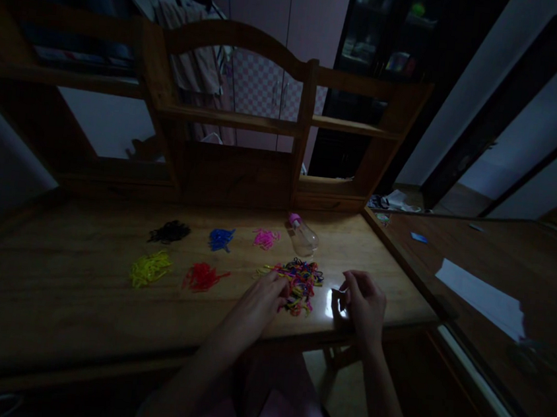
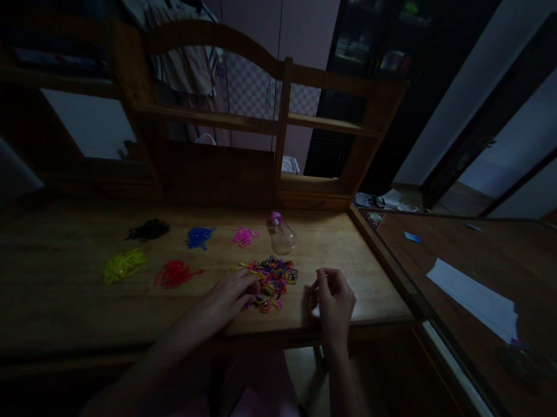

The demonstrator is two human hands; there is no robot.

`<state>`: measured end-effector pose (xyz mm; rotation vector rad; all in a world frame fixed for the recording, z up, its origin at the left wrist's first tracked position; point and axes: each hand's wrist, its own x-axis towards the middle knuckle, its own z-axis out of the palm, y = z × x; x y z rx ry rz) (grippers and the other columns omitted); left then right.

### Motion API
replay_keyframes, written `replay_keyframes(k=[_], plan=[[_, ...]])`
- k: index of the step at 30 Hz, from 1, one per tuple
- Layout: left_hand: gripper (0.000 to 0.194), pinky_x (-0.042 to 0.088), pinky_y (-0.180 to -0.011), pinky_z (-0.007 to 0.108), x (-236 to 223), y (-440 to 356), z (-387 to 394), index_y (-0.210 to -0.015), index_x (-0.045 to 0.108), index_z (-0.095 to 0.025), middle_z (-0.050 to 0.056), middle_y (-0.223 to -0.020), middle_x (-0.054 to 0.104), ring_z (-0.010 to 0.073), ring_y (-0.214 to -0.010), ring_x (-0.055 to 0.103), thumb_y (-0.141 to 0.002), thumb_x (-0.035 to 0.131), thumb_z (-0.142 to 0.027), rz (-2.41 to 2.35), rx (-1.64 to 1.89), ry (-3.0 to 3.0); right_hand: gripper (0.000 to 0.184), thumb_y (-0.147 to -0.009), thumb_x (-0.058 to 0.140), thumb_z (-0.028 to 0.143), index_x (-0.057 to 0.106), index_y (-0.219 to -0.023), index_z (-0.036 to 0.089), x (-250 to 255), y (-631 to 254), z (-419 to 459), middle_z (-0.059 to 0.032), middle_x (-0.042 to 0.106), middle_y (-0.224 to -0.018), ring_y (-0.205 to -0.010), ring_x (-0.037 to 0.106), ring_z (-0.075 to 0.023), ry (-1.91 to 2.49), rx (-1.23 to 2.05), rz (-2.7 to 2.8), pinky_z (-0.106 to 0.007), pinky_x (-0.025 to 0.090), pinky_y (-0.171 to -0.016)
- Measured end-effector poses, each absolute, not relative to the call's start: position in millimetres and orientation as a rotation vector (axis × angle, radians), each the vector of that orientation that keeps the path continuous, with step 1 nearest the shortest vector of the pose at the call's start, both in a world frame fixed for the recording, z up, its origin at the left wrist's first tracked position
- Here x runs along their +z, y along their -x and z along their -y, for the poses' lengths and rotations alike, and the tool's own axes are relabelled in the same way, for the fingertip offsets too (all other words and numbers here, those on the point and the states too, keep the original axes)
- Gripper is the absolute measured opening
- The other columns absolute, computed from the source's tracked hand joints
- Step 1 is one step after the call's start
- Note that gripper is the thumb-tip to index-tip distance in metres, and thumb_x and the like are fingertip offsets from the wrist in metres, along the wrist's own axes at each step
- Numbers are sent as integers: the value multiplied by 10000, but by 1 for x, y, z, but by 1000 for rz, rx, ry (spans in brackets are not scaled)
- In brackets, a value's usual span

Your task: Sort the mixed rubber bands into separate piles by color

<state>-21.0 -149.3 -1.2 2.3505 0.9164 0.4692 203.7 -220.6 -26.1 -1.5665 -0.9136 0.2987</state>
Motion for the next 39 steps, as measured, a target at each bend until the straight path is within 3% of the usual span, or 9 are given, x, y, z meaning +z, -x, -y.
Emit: replay_keyframes(k=[13,17,26,32,39], plan=[[71,451,-678,269,5,27,135,-767,655,-183,24,-785,672,169,-723,622,-791,592,-205,-890,616,-2088,348,-847,579,508,648,-875,168,-27,-204,222,-16,623,-639,-499,527,-133,1593,276,933,-226,405,-474],[149,470,-610,257,3,31,128,-810,675,-165,41,-804,699,169,-671,640,-799,600,-293,-896,619,-1861,328,-848,583,495,647,-856,174,-26,-204,221,0,610,-615,-489,513,-123,1593,265,940,-226,408,-487],[299,464,-623,260,6,41,126,-848,675,-151,48,-797,701,181,-721,634,-815,597,-438,-894,663,-1854,326,-842,584,497,646,-853,176,-25,-204,221,7,610,-603,-473,516,-119,1584,280,946,-225,406,-478],[166,426,-638,266,11,24,74,-770,689,-152,58,-730,682,174,-690,613,-799,631,-304,-1127,769,-2158,338,-842,579,509,645,-840,177,-25,-205,221,11,602,-587,-471,521,-124,1593,272,976,-228,402,-475],[98,430,-736,279,18,16,25,-826,688,-142,93,-827,688,187,-803,615,-796,622,-207,-1279,832,-2215,351,-854,560,522,648,-815,184,-24,-204,222,-1,615,-598,-500,548,-142,1593,287,1001,-235,418,-501]])
